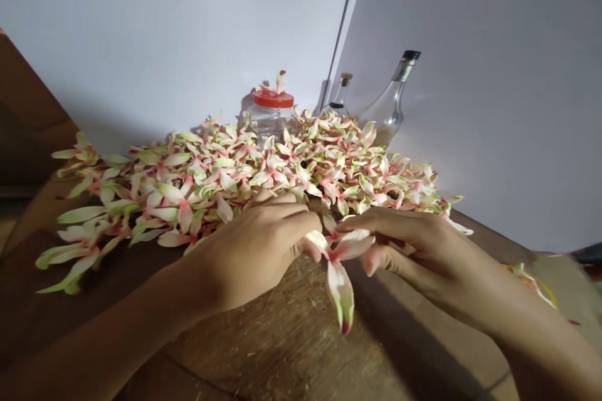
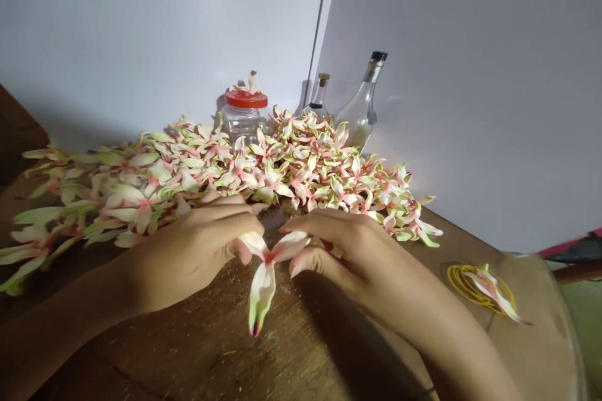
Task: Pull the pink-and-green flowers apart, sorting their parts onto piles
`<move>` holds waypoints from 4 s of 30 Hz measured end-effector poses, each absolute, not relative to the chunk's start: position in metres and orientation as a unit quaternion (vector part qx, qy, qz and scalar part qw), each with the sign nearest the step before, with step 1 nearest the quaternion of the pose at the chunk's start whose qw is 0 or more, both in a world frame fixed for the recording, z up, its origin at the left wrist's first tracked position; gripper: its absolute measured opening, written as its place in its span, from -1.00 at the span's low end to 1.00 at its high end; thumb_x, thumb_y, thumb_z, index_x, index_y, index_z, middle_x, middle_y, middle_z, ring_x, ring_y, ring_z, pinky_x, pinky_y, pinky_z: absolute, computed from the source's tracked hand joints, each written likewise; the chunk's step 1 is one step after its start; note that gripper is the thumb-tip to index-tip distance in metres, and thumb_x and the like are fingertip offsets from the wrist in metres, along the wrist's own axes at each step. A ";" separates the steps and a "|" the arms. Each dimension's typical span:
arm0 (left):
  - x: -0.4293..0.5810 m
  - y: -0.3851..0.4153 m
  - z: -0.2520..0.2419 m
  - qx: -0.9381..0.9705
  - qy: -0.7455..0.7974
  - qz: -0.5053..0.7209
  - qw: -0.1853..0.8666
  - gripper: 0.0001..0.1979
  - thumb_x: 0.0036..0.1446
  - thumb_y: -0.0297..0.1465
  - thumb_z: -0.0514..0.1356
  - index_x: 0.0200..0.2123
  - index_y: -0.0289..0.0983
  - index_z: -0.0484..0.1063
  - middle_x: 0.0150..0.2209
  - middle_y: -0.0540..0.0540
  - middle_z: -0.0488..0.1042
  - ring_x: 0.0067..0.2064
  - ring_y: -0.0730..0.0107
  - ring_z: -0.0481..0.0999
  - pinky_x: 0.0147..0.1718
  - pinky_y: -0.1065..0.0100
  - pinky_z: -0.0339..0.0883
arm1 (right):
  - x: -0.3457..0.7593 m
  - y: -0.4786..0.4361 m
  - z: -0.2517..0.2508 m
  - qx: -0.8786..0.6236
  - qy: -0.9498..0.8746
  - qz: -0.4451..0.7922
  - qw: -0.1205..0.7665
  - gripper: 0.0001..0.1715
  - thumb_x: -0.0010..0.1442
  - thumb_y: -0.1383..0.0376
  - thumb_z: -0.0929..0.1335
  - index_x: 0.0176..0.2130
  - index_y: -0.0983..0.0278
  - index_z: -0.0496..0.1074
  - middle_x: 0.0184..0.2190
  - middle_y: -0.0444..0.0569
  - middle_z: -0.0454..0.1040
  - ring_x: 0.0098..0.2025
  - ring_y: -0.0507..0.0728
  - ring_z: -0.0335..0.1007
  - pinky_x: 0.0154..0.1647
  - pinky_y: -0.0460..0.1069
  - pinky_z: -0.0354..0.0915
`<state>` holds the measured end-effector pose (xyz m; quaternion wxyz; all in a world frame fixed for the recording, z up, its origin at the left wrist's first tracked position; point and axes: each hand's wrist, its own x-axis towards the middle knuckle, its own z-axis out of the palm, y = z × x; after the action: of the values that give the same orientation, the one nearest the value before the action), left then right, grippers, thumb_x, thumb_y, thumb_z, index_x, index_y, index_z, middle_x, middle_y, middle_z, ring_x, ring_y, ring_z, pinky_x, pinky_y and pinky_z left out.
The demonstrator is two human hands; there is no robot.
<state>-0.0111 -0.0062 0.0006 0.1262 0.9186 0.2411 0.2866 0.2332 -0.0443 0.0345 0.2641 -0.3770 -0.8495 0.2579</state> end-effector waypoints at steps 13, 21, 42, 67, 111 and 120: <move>-0.011 -0.005 -0.003 0.940 0.270 0.208 -0.011 -0.77 0.24 -0.65 0.11 -0.38 -0.23 0.39 -0.35 0.04 0.41 -0.21 0.30 0.31 -0.09 0.23 -0.01 | 0.223 -0.042 0.023 -0.425 -0.864 0.192 0.192 -0.79 0.37 0.29 0.32 -0.08 0.18 0.55 -0.25 -0.08 0.62 -0.31 0.03 0.53 -0.36 -0.10 0.37; -0.011 -0.005 -0.003 0.935 0.286 0.208 -0.002 -0.79 0.26 -0.61 0.12 -0.31 -0.21 0.45 -0.28 0.02 0.47 -0.13 0.26 0.35 -0.04 0.20 0.01 | 0.220 -0.042 0.023 -0.397 -0.874 0.198 0.199 -0.75 0.38 0.38 0.27 -0.16 0.23 0.56 -0.32 -0.06 0.59 -0.32 0.06 0.50 -0.35 -0.04 0.34; -0.011 -0.010 0.007 0.884 0.274 0.372 0.068 -0.77 0.35 -0.54 0.10 -0.31 -0.25 0.51 -0.35 0.00 0.50 -0.19 0.34 0.38 -0.20 0.32 0.16 | 0.225 -0.044 0.026 -0.421 -0.845 0.068 0.324 -0.54 0.29 0.22 0.41 0.17 0.10 0.47 -0.05 0.06 0.61 -0.06 0.22 0.54 -0.11 0.09 0.46; -0.006 -0.016 0.013 0.849 0.269 0.444 0.100 -0.98 0.27 -0.45 0.25 -0.25 -0.26 0.49 -0.25 0.01 0.55 -0.14 0.43 0.48 -0.08 0.35 0.28 | 0.200 -0.045 0.021 -0.397 -0.683 0.412 0.455 -0.79 0.28 0.16 0.42 -0.22 0.23 0.63 -0.36 -0.05 0.58 -0.32 0.07 0.45 -0.27 -0.04 0.40; -0.002 -0.019 0.010 0.834 0.309 0.440 0.122 -0.92 0.26 -0.49 0.21 -0.32 -0.25 0.44 -0.31 0.03 0.49 -0.23 0.44 0.45 -0.20 0.36 0.26 | 0.188 -0.048 0.007 -0.391 -0.614 0.456 0.511 -0.85 0.23 0.22 0.47 -0.19 0.18 0.65 -0.31 -0.06 0.63 -0.31 0.05 0.48 -0.24 -0.06 0.42; -0.003 -0.027 0.007 0.878 0.311 0.360 -0.052 -0.88 0.26 -0.52 0.12 -0.29 -0.25 0.43 -0.33 -0.05 0.44 -0.17 0.24 0.33 -0.20 0.20 0.09 | 0.181 -0.051 0.008 -0.408 -0.628 0.431 0.503 -0.85 0.18 0.26 0.50 -0.18 0.12 0.64 -0.30 -0.15 0.63 -0.27 0.02 0.50 -0.19 -0.11 0.42</move>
<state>-0.0034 -0.0267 0.0070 -0.0522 0.8781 0.3113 0.3595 0.1807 -0.0513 0.0082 0.5032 -0.4078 -0.6284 0.4307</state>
